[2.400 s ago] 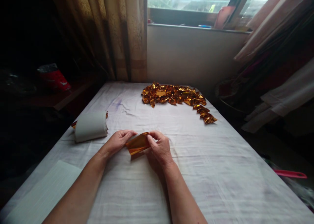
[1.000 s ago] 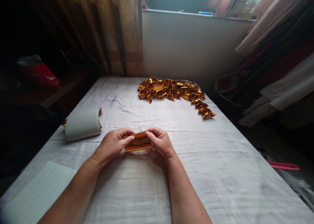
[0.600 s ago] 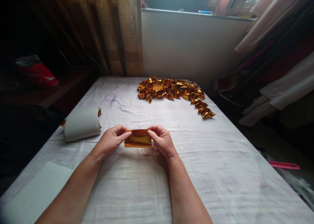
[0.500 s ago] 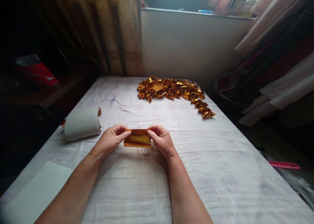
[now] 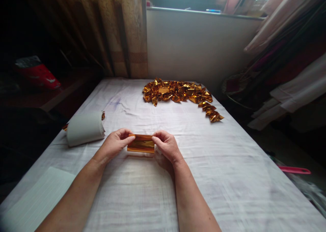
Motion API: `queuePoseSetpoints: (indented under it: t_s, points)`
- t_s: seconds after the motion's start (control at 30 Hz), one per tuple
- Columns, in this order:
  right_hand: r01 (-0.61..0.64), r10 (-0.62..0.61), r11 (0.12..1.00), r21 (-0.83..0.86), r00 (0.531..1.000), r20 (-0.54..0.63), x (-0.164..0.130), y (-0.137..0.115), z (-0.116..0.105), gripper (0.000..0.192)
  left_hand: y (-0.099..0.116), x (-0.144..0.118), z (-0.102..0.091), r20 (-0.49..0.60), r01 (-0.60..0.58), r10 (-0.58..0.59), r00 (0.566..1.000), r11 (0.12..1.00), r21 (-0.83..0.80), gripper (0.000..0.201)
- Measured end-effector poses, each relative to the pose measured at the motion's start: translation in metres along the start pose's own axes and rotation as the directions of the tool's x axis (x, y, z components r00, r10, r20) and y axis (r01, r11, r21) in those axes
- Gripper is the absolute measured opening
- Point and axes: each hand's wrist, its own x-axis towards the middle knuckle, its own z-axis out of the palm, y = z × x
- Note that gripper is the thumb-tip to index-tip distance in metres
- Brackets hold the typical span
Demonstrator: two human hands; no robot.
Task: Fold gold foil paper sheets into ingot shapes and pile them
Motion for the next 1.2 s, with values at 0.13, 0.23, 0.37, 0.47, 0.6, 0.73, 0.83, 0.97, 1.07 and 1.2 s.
queuePoseSetpoints:
  t_s: [0.13, 0.23, 0.37, 0.47, 0.6, 0.73, 0.83, 0.97, 1.07, 1.2]
  points:
    - [-0.004, 0.004, 1.0, -0.014, 1.0, -0.004, 0.0, 0.0, -0.001, 0.024, 0.0, 0.0, 0.0, 0.0, 0.006, -0.006, 1.0, 1.0, -0.01, 0.028]
    - [0.004, -0.004, 1.0, -0.024, 1.0, 0.0, 0.0, 0.001, -0.001, 0.024, -0.002, 0.0, -0.002, -0.003, 0.006, -0.006, 1.0, 1.0, 0.0, 0.027]
    - [0.01, -0.012, 0.993, -0.114, 1.0, -0.017, 0.0, 0.003, 0.002, 0.023, -0.004, 0.001, -0.002, 0.029, 0.034, -0.037, 0.999, 0.996, 0.087, 0.022]
    - [-0.001, -0.026, 0.949, -0.315, 0.996, -0.082, -0.001, 0.006, 0.006, 0.023, -0.005, 0.0, 0.001, -0.01, 0.093, -0.094, 0.995, 0.952, 0.293, 0.019]
    - [-0.009, -0.073, 0.79, -0.612, 0.991, -0.109, -0.002, 0.007, 0.012, 0.019, -0.003, -0.004, 0.009, -0.109, 0.115, -0.06, 0.992, 0.772, 0.625, 0.024]
    - [0.012, -0.12, 0.661, -0.75, 0.989, -0.09, -0.002, 0.007, 0.016, 0.015, -0.003, -0.009, 0.017, -0.095, 0.054, 0.037, 0.995, 0.605, 0.794, 0.022]
    - [0.001, -0.112, 0.637, -0.771, 0.99, -0.091, -0.002, 0.007, 0.017, 0.014, -0.006, -0.01, 0.02, -0.091, 0.029, 0.084, 0.992, 0.561, 0.828, 0.02]
    - [-0.018, -0.099, 0.642, -0.767, 0.989, -0.105, -0.001, 0.007, 0.017, 0.013, -0.009, -0.01, 0.022, -0.092, -0.01, 0.156, 0.983, 0.555, 0.832, 0.022]
    - [-0.049, -0.079, 0.659, -0.75, 0.988, -0.133, 0.0, 0.009, 0.017, 0.009, -0.011, -0.01, 0.021, -0.083, -0.026, 0.168, 0.982, 0.563, 0.826, 0.017]
    - [-0.076, -0.042, 0.689, -0.721, 0.989, -0.144, 0.003, 0.01, 0.014, 0.008, -0.01, -0.011, 0.019, -0.023, -0.075, 0.167, 0.986, 0.553, 0.829, 0.014]
